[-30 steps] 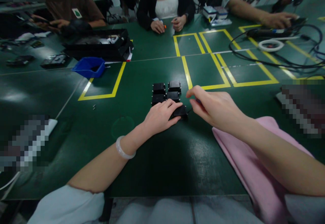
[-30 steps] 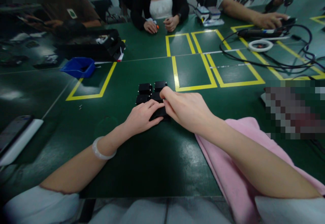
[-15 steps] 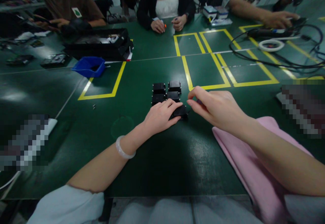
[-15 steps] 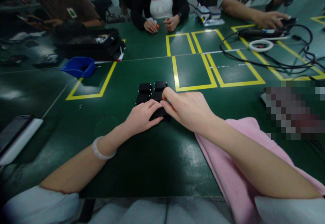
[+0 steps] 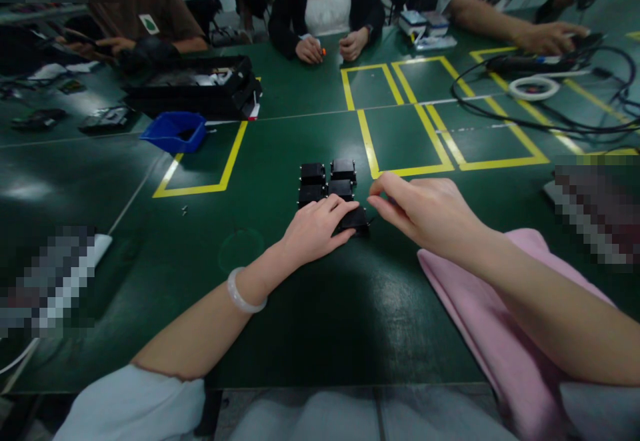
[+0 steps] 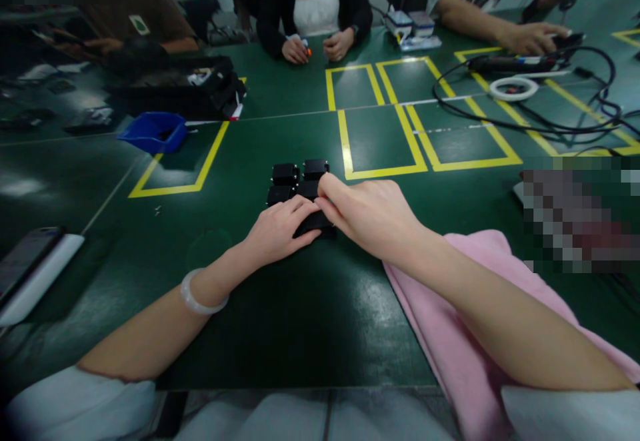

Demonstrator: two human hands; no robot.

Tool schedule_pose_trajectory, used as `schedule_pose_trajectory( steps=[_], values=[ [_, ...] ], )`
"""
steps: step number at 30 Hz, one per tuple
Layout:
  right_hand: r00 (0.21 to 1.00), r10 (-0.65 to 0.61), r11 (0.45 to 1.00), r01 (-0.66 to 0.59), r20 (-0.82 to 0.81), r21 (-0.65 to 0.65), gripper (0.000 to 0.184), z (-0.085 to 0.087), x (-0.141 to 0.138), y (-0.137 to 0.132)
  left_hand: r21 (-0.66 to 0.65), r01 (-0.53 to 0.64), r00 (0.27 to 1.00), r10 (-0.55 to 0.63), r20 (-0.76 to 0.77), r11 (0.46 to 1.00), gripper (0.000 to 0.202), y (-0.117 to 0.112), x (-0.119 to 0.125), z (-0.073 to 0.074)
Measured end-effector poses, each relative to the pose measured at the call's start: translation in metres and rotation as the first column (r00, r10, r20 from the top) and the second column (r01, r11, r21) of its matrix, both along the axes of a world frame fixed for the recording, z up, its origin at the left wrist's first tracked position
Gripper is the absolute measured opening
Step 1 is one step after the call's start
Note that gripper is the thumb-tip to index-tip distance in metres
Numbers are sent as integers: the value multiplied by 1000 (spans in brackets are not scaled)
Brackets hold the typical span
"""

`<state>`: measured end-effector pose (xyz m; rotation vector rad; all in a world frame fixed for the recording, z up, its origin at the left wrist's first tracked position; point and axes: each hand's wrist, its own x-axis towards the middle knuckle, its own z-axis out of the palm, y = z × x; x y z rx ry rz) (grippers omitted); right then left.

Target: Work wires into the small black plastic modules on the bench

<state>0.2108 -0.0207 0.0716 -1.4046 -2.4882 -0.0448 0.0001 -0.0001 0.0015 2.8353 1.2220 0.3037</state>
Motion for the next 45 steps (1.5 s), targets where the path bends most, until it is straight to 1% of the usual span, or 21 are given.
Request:
schedule_pose_trajectory(
  steps=[5, 10, 13, 18, 21, 24, 28, 30, 35, 37, 42, 45],
  values=[
    [1000, 1, 1000, -1, -24, 27, 25, 0, -2, 0, -8, -8, 1000, 7, -17, 1000, 44, 0, 0, 1],
    [1000, -3, 1000, 3, -22, -14, 27, 0, -1, 0, -6, -8, 1000, 8, -8, 1000, 43, 0, 0, 0],
    [1000, 2, 1000, -2, -9, -3, 26, -1, -1, 0, -4, -5, 1000, 5, -4, 1000, 42, 0, 0, 0],
    [998, 18, 1000, -18, -58, 3, 27, -2, -2, -1, -8, -3, 1000, 3, -7, 1000, 43, 0, 0, 1],
    [999, 18, 1000, -19, -42, -18, 26, -2, -2, -1, -8, -1, 1000, 1, -6, 1000, 43, 0, 0, 0],
    [1000, 22, 1000, -22, -20, -6, 29, -3, -1, 0, -8, -1, 1000, 1, -4, 1000, 43, 0, 0, 0],
    [998, 39, 999, -38, -50, 31, 24, -4, -1, 0, -10, -4, 1000, 4, -9, 1000, 43, 0, 0, 1],
    [997, 48, 999, -46, -65, 20, 23, -4, -1, 0, -11, -2, 1000, 2, -10, 1000, 43, 0, 0, 1],
    [1000, 27, 1000, -27, -11, -4, 32, -2, 1, -1, -9, -3, 1000, 3, -1, 1000, 43, 0, 0, 0],
    [1000, 28, 1000, -28, -7, -2, 28, -2, 1, 0, -11, -4, 1000, 4, -7, 1000, 43, 0, 0, 0],
    [995, 76, 997, -76, -71, 6, 22, -2, 1, 0, -9, -3, 1000, 3, -12, 1000, 43, 0, 0, 0],
    [998, 56, 998, -56, -30, 14, 28, -2, 1, 0, 3, -1, 1000, 1, -7, 1000, 42, 0, 0, 0]
  ],
)
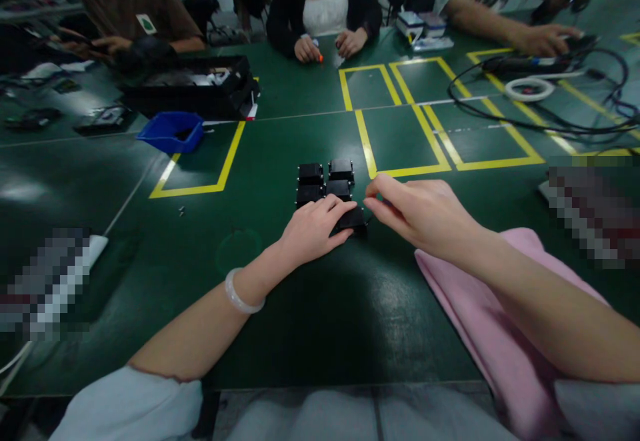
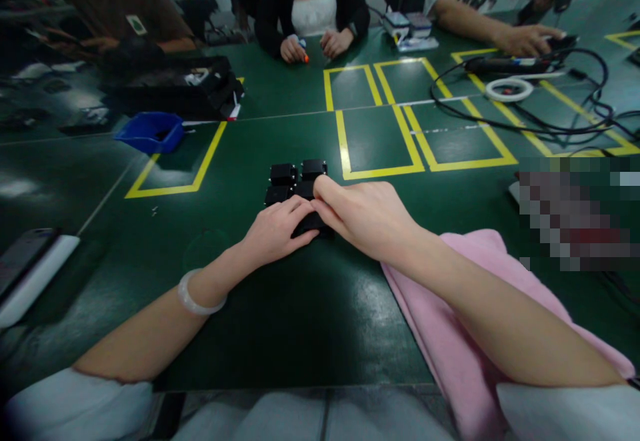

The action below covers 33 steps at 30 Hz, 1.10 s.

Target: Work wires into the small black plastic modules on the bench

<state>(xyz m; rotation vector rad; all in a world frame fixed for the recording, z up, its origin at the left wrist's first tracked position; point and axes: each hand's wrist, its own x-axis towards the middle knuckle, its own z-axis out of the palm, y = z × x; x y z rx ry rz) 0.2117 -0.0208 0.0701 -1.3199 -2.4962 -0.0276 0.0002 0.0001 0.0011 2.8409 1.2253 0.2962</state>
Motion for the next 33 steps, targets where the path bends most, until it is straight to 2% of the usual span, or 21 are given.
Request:
schedule_pose_trajectory(
  steps=[3, 8, 14, 17, 22, 27, 33],
  values=[
    [998, -32, 999, 32, 51, 12, 32, 0, 0, 0, 3, -1, 1000, 1, -2, 1000, 42, 0, 0, 0],
    [999, -39, 999, 39, 7, 8, 22, 0, -1, 0, -18, -1, 1000, 1, -8, 1000, 44, 0, 0, 1],
    [998, -45, 999, 45, 45, 6, 30, 1, 1, 0, -18, -4, 1000, 4, -7, 1000, 44, 0, 0, 0],
    [997, -63, 998, 62, 43, 14, 26, 0, 0, 0, -19, -4, 1000, 3, -12, 1000, 44, 0, 0, 0],
    [999, -53, 998, 53, 2, 14, 25, -1, -2, 0, -18, -3, 1000, 3, -11, 1000, 45, 0, 0, 1],
    [998, -50, 999, 51, 40, -9, 30, 0, 0, 1, -5, -4, 1000, 4, -11, 1000, 44, 0, 0, 0],
    [999, -32, 999, 32, 37, -5, 27, 1, 0, 1, -19, 1, 1000, -2, -5, 1000, 44, 0, 0, 1]
  ],
)
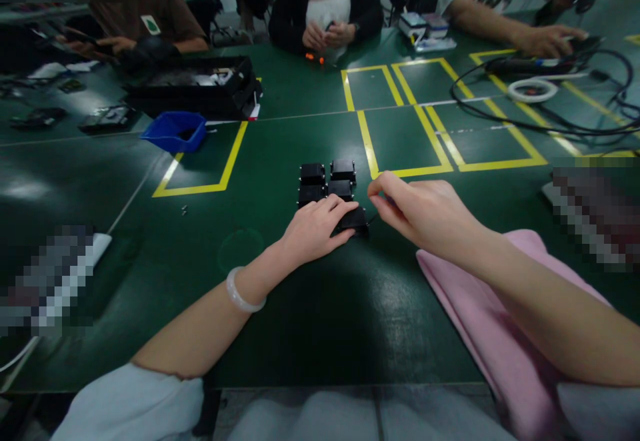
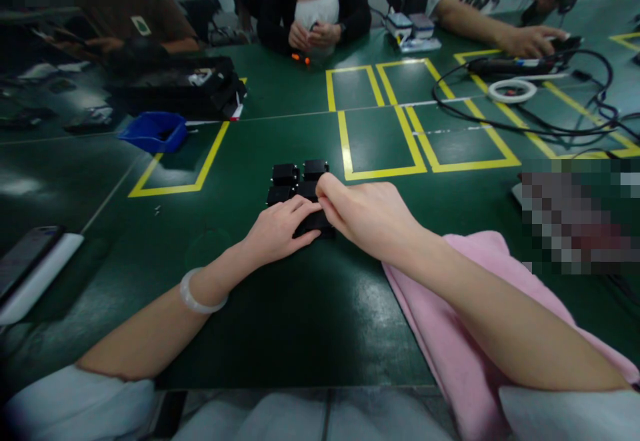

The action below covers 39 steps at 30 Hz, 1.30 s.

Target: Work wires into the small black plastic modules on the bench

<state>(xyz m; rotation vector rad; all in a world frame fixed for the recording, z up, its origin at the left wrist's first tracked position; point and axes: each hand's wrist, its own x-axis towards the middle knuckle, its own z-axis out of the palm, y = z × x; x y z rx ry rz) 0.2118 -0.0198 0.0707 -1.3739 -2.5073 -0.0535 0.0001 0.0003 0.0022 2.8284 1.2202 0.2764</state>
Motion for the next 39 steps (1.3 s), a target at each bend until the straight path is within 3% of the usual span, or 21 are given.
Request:
schedule_pose_trajectory(
  steps=[12, 22, 39],
  values=[
    [1000, -22, 998, 23, 7, -62, 29, 4, -1, -1, -58, -1, 999, 3, 48, 998, 41, 1, -1, 3],
    [1000, -20, 999, 19, -24, -44, 24, 3, -2, -1, -92, -20, 999, 24, 46, 996, 49, 1, -1, 8],
    [999, -10, 999, 8, -33, -43, 25, 2, 0, -1, -89, 20, 999, -16, 42, 996, 43, 3, -3, 5]
  ],
)
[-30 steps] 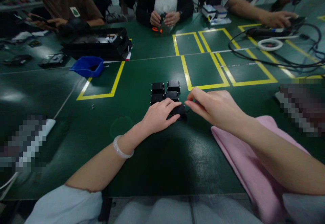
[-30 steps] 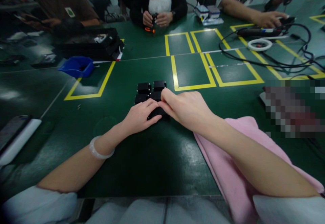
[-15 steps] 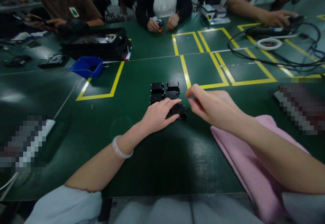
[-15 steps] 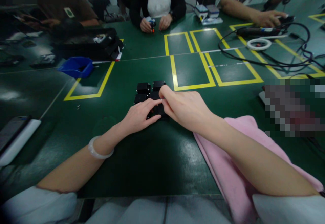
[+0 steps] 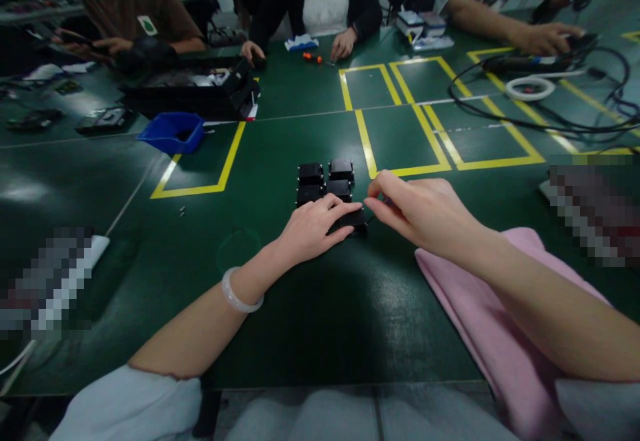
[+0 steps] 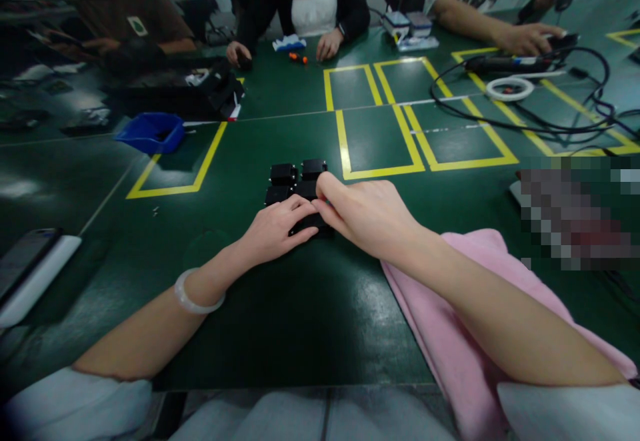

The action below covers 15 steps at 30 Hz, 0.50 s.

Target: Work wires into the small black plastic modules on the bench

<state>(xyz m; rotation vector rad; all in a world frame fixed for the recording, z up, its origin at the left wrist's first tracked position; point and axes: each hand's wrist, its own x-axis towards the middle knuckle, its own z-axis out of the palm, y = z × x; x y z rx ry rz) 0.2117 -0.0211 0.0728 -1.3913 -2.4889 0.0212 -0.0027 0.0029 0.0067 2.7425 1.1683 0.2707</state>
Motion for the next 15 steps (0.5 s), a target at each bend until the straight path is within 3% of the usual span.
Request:
schedule_pose_trajectory(
  steps=[15],
  values=[
    [1000, 0, 1000, 0, 20, -19, 31, 1, 0, 0, 10, -1, 1000, 1, -19, 1000, 42, 0, 0, -1]
  ],
)
